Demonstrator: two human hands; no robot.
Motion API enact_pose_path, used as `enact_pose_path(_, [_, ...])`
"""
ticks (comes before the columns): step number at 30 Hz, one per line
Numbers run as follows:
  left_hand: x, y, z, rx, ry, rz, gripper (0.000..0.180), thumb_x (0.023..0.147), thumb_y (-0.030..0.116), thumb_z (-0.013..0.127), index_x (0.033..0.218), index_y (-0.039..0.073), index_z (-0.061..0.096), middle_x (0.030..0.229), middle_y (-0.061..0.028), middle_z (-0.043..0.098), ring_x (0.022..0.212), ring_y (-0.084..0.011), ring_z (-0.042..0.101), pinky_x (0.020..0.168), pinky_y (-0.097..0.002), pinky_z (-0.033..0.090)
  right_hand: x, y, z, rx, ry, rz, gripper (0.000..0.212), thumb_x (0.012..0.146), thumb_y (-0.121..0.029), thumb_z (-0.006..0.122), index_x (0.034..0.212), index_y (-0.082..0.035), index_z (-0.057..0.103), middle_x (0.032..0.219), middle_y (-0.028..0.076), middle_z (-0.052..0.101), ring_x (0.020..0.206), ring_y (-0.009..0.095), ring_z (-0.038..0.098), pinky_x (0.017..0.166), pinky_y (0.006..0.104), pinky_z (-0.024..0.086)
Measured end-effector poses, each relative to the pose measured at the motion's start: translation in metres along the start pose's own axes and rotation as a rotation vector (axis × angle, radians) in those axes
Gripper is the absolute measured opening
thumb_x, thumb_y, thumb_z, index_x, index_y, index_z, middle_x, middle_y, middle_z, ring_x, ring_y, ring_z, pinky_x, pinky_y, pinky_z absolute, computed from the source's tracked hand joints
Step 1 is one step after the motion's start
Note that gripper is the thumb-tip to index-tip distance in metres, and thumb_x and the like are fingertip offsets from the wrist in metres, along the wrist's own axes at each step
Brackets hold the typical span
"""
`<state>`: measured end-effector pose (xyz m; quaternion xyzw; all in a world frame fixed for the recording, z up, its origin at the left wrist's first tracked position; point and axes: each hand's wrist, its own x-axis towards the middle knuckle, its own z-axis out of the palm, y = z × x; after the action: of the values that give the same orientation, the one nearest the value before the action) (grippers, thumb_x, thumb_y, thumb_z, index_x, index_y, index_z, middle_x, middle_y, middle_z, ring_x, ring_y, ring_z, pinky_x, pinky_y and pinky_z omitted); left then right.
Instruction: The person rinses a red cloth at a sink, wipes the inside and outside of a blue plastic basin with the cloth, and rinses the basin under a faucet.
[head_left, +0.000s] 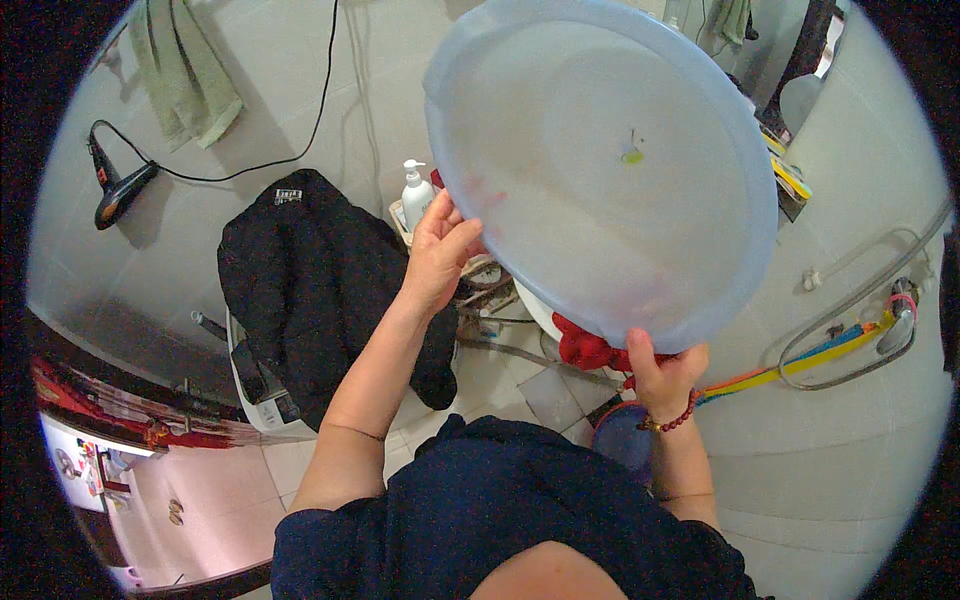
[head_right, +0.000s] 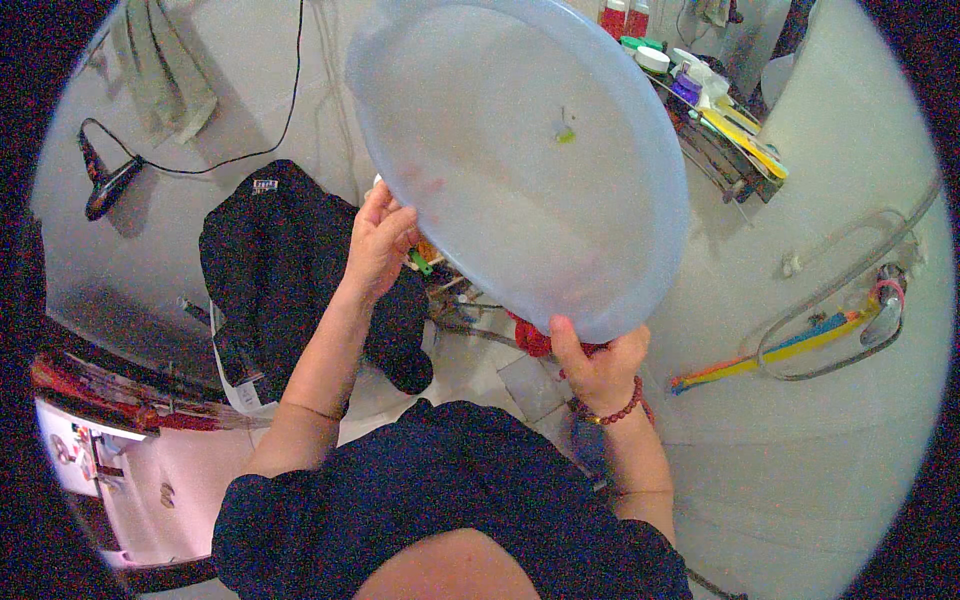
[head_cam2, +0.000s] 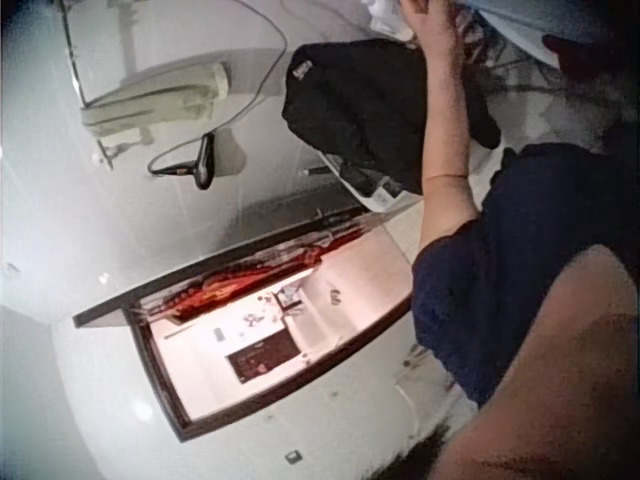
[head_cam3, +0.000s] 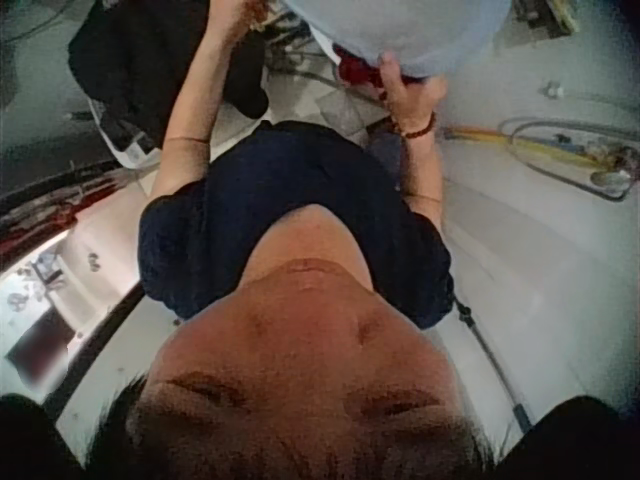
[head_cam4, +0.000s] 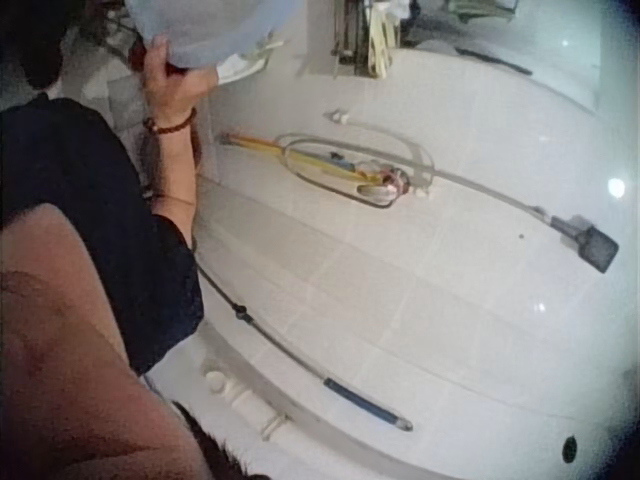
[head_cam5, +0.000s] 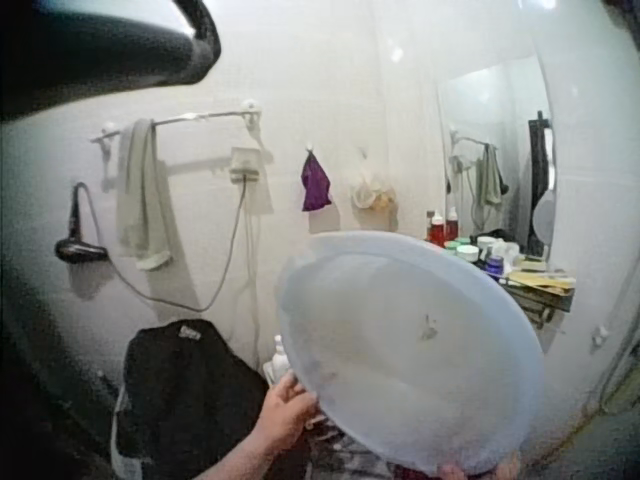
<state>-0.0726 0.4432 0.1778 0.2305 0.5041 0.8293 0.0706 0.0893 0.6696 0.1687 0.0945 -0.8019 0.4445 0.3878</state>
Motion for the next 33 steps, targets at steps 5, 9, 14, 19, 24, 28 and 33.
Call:
enact_pose_path(5, [0.002,0.0,0.004,0.095,0.07,-0.065,0.063,0.073,0.009,0.059,0.131,0.003,0.033,0.126,-0.0146,0.048,0.111,-0.0248,0.05,0.093,-0.0374,0.04,-0.002,-0.004,0.004,-0.012,-0.004,-0.109,0.037,0.073,-0.012,0.068,0.103,0.005,0.053,0.095,0.012,0.059,0.086,0.019,0.057,0.076,0.0317,0.046])
enact_pose_path(9, [0.009,0.007,0.005,-0.216,-0.137,-0.1,0.078,0.062,0.017,0.066,0.132,0.004,0.034,0.129,-0.0144,0.044,0.12,-0.0297,0.042,0.099,-0.0441,0.035,-0.009,-0.013,0.004,0.107,-0.007,-0.04,0.032,0.069,-0.011,0.071,0.097,0.002,0.059,0.097,0.015,0.062,0.092,0.026,0.06,0.08,0.0354,0.046])
enact_pose_path(14, [0.013,0.009,0.013,-0.333,-0.268,-0.121,0.085,0.055,0.02,0.067,0.132,0.004,0.035,0.131,-0.0137,0.042,0.125,-0.0337,0.035,0.102,-0.0489,0.03,-0.023,-0.011,-0.004,0.251,-0.031,0.092,0.044,0.071,-0.008,0.069,0.11,0.004,0.053,0.11,0.016,0.057,0.1,0.024,0.056,0.085,0.036,0.045])
enact_pose_path(19, [0.002,-0.002,0.0,-0.335,-0.128,-0.219,0.062,0.068,0.011,0.062,0.125,-0.002,0.041,0.118,-0.0156,0.052,0.106,-0.0249,0.052,0.093,-0.0392,0.041,-0.029,-0.014,-0.003,0.31,0.003,0.062,0.045,0.07,-0.006,0.069,0.111,0.005,0.052,0.112,0.016,0.056,0.099,0.023,0.056,0.084,0.0357,0.045])
enact_pose_path(24, [0.002,0.006,0.018,-0.377,-0.244,-0.1,0.059,0.069,0.008,0.06,0.124,-0.002,0.042,0.118,-0.0154,0.052,0.108,-0.0257,0.051,0.094,-0.039,0.04,-0.032,-0.013,-0.005,0.242,0.008,0.159,0.034,0.071,-0.006,0.067,0.101,0.003,0.053,0.098,0.01,0.058,0.088,0.018,0.056,0.079,0.0313,0.045])
enact_pose_path(28, [0.002,-0.002,0.007,-0.27,-0.215,-0.169,0.063,0.07,0.007,0.06,0.128,0.0,0.037,0.122,-0.0151,0.049,0.11,-0.0271,0.049,0.095,-0.0398,0.04,-0.031,0.001,-0.007,0.154,0.034,0.118,0.029,0.072,-0.007,0.065,0.097,0.002,0.055,0.093,0.008,0.059,0.084,0.015,0.055,0.075,0.0299,0.045])
enact_pose_path(33, [-0.013,-0.011,0.02,-0.278,-0.213,-0.424,0.067,0.074,0.008,0.06,0.133,0.005,0.028,0.125,-0.0189,0.045,0.114,-0.0347,0.046,0.091,-0.0532,0.042,-0.014,0.04,-0.014,0.229,0.088,0.217,0.026,0.073,-0.011,0.064,0.094,0.001,0.054,0.085,0.004,0.057,0.074,0.011,0.052,0.067,0.0263,0.044])
